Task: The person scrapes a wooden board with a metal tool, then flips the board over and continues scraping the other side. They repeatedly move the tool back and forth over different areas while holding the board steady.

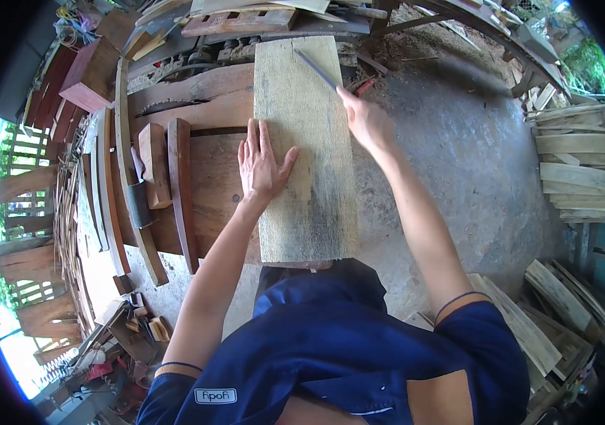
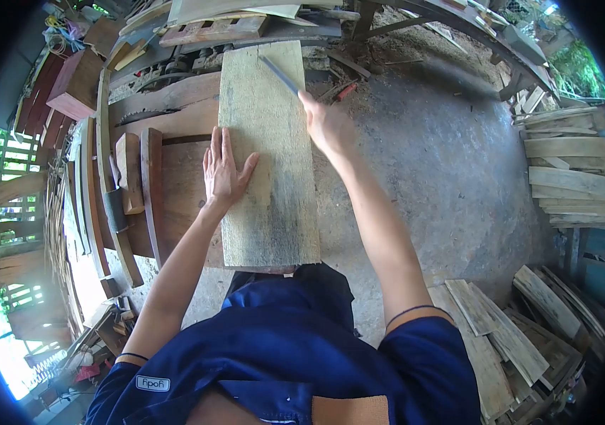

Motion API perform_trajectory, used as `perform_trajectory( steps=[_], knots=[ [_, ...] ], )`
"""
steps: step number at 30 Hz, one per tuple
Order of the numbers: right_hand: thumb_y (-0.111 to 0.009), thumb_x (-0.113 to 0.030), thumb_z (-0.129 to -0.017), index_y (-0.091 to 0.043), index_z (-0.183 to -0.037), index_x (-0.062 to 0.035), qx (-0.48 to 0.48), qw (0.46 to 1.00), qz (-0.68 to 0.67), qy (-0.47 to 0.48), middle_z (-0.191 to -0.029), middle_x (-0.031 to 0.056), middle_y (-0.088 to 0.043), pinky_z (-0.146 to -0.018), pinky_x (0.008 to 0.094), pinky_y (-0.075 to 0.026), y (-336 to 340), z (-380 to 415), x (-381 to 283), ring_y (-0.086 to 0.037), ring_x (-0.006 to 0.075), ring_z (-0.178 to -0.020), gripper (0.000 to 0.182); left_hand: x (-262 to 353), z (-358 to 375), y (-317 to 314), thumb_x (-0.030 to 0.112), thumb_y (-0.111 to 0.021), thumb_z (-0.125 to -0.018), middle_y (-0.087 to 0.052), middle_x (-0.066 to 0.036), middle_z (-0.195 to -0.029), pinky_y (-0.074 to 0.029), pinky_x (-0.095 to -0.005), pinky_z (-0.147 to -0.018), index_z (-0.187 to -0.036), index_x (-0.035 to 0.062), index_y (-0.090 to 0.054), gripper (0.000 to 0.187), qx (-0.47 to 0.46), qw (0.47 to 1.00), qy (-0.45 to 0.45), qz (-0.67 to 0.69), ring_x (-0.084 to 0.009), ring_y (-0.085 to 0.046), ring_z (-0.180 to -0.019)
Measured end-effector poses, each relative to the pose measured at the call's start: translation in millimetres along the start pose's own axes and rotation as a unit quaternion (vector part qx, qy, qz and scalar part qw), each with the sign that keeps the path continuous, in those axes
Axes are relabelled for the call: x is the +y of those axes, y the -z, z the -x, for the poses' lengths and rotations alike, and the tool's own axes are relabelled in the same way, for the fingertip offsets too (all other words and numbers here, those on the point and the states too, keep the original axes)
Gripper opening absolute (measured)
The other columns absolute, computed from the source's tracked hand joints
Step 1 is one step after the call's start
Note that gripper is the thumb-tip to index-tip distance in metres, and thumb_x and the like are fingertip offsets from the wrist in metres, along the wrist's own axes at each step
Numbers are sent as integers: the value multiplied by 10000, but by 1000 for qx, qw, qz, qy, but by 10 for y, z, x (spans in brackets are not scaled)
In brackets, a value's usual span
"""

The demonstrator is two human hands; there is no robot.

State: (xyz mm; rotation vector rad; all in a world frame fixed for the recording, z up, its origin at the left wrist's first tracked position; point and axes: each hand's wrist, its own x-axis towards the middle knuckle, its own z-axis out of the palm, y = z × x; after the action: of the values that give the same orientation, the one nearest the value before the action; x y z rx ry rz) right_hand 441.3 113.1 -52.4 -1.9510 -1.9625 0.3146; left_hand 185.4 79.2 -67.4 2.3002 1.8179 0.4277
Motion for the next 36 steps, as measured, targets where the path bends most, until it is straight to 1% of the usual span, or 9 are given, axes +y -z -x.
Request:
perform_trajectory(
  steps=[5,11,17,18,22,25,30,32,36],
  knots=[
    [-513,-186,-1045,-582,-1421,-198,-6,998,-25,50,-561,30,-581,-307,265,-296,-41,567,-8,-419,77,-373,382,32,7,47,651,-478,-961,-173,-266,-1633,-152,-473,-1247,-1575,-45,-159,981,-7,1000,3,-2,-363,-213,-1521],
    [-542,-178,-1039,-521,-1477,-258,36,998,34,24,-598,32,-633,-328,274,-310,-79,-451,102,-425,85,-381,446,23,9,18,661,-479,-954,-167,-249,-1641,-148,-468,-1249,-1579,-38,-152,992,-11,1000,5,-1,-353,-206,-1525],
    [-550,-259,-1043,-587,-1421,-251,1,1000,-4,26,-562,28,-605,-323,294,-328,-1,491,-96,-461,84,-377,380,19,7,60,639,-504,-956,-193,-265,-1628,-173,-494,-1235,-1575,-30,-166,972,0,1000,8,16,-388,-219,-1511],
    [-527,-245,-1052,-592,-1414,-234,81,991,12,104,-571,13,-595,-310,283,-297,-97,534,14,-426,63,-370,369,18,5,59,637,-506,-957,-189,-265,-1628,-173,-494,-1235,-1575,-31,-164,972,0,1000,6,14,-387,-217,-1512],
    [-493,-218,-1059,-569,-1434,-252,-22,1000,7,16,-639,67,-645,-330,273,-375,13,-190,27,-508,97,-404,384,14,2,30,625,-512,-960,-178,-265,-1631,-167,-491,-1238,-1575,-36,-161,968,-8,1000,2,12,-384,-209,-1515],
    [-471,-221,-1067,-564,-1437,-257,87,993,55,61,-600,48,-616,-333,276,-375,-46,-616,68,-509,103,-411,382,14,1,31,617,-516,-961,-174,-264,-1632,-163,-493,-1239,-1574,-38,-158,965,-13,1000,2,12,-383,-203,-1517],
    [-480,-239,-1069,-556,-1446,-271,20,999,-11,27,-550,12,-576,-315,281,-326,-39,54,3,-482,89,-394,387,31,-4,76,611,-524,-959,-175,-264,-1631,-157,-497,-1240,-1576,-36,-155,968,-15,1000,9,20,-383,-197,-1518],
    [-488,-245,-1068,-564,-1440,-271,8,996,60,61,-550,3,-566,-307,266,-288,19,243,21,-451,72,-381,381,33,0,65,606,-535,-953,-164,-263,-1635,-151,-500,-1239,-1578,-34,-150,974,-21,999,12,29,-382,-187,-1521],
    [-488,-227,-1059,-572,-1432,-258,6,1000,13,27,-604,59,-631,-345,331,-387,-51,-615,172,-550,148,-419,383,7,-5,42,606,-537,-952,-157,-262,-1637,-154,-503,-1237,-1579,-32,-148,975,-17,1000,-3,14,-381,-183,-1522]
  ],
)
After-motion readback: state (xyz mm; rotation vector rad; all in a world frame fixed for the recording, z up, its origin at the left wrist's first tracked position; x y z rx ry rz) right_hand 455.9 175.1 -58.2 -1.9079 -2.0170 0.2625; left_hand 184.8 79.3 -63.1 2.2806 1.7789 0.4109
